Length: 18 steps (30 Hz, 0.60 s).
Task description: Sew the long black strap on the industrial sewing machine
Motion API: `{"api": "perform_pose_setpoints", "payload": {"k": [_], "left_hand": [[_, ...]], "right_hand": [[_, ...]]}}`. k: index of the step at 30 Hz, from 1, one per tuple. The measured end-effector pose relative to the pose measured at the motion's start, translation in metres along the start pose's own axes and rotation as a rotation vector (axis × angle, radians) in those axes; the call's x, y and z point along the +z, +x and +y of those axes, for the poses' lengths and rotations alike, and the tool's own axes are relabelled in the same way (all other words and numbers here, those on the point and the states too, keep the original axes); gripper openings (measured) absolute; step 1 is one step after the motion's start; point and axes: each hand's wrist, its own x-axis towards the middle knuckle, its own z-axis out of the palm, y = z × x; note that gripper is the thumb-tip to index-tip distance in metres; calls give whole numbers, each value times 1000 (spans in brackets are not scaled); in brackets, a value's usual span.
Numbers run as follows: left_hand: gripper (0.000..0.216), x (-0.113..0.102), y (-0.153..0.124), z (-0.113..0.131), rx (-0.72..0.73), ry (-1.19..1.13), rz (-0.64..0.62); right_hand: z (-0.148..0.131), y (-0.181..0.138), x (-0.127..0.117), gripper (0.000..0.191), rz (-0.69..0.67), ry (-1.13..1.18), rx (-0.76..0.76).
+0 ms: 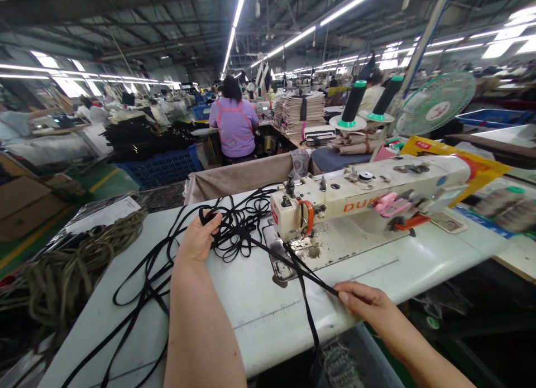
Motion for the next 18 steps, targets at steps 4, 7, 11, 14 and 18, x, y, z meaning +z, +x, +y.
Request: {"api": "perform_pose_setpoints", "payload": {"k": [4,7,11,14,18], "left_hand": [[43,-2,0,-1,38,-8,-24],[41,-3,1,-2,57,4,-51],[41,-4,0,-1,59,22,-39],[41,-4,1,0,42,37,-40],[41,-5,2,-1,5,46,-41]], "right_hand": [[-1,-4,1,63,35,-32,-32],[0,-3,2,62,44,-42,-47],[0,-2,4,63,63,-41,-47],[-1,-2,5,63,77,-41,-43],[-3,-2,5,63,64,-45,-28]]}}
